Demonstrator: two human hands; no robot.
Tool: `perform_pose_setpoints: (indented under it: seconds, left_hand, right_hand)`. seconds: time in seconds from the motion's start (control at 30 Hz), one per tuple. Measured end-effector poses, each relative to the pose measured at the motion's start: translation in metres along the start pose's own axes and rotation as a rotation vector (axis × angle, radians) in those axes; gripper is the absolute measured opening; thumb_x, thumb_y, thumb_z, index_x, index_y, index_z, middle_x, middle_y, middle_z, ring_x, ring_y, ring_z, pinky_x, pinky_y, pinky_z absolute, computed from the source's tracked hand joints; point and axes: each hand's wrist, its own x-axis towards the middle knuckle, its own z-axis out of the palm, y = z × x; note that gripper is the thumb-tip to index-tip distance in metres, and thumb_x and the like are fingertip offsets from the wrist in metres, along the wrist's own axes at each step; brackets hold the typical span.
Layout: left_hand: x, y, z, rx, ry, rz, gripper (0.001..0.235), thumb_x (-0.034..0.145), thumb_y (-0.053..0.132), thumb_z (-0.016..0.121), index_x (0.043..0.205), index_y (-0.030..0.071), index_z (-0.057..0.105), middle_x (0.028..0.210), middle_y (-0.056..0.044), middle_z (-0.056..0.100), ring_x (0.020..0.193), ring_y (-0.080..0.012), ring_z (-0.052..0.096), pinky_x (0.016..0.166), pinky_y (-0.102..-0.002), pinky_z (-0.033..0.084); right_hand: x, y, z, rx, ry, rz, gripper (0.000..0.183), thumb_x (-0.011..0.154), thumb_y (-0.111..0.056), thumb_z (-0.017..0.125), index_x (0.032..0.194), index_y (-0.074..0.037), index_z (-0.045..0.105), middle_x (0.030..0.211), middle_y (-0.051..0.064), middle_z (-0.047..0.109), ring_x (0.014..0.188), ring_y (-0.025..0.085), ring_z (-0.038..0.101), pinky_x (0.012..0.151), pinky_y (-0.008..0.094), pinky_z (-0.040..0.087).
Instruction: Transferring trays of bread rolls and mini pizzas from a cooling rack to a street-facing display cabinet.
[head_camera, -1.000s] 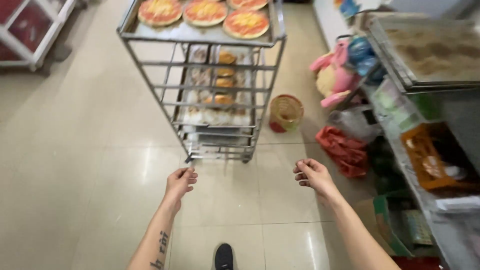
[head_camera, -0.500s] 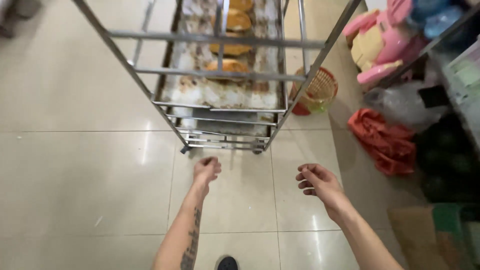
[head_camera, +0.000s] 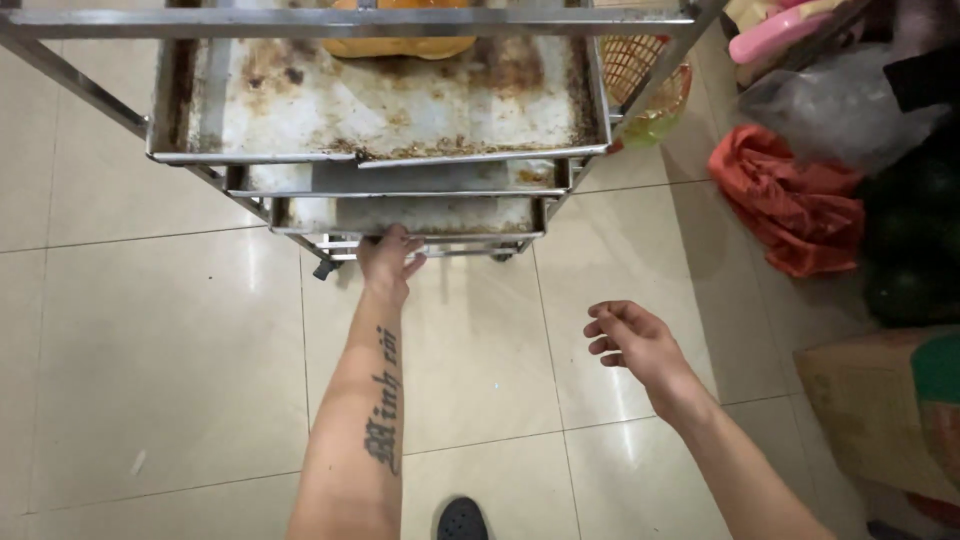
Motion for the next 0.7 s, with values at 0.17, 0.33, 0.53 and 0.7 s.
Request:
perform_pose_setpoints:
  seconds: [0.17,0.33,0.53,0.7]
  left_hand:
    - [-0.051,-0.03,-0.029,-0.151,0.062,-0.034,0.03,0.089,0.008,0.062,0.119,0.008,0.057,0.102,-0.007,0.064,0.083,-0.0222,0.07,0.071,-0.042,0.067]
    - [-0.139,-0.07,-0.093,-0.234,0.158,-0.146,0.038,0.084,0.001,0.06,0.121,0.01,0.056,0.103,-0.006,0.064,0.085,-0.0222,0.066,0.072,-0.041,0.064]
    - [-0.238,-0.136,-0.193,-0.356,-0.049,-0.312,0.022,0.094,0.018,0.052,0.11,0.005,0.06,0.107,-0.014,0.067,0.095,-0.0287,0.071,0.09,-0.048,0.059]
    - [-0.371,-0.067,-0.198,-0.252,-0.032,-0.37,0.033,0.09,0.022,0.058,0.12,0.009,0.061,0.117,-0.01,0.072,0.103,-0.0274,0.073,0.097,-0.047,0.056]
  right_hand:
    - [0.013,0.015,0.02,0.001,0.005,0.042,0.038,0.1,-0.031,0.053,0.133,-0.012,0.059,0.118,0.006,0.07,0.103,0.018,0.066,0.089,0.038,0.054]
    - [0.02,0.064,0.044,-0.046,0.009,0.114,0.057,0.098,-0.039,0.053,0.15,-0.016,0.044,0.137,0.004,0.062,0.122,0.021,0.06,0.099,0.042,0.051]
    - [0.003,0.164,0.073,-0.07,-0.029,0.158,0.071,0.099,-0.06,0.042,0.154,-0.015,0.04,0.148,0.006,0.054,0.138,0.025,0.05,0.109,0.042,0.043]
    - [-0.082,0.184,0.078,-0.189,0.052,0.035,0.069,0.103,-0.063,0.038,0.132,-0.005,0.062,0.117,0.019,0.07,0.111,0.032,0.064,0.096,0.042,0.05]
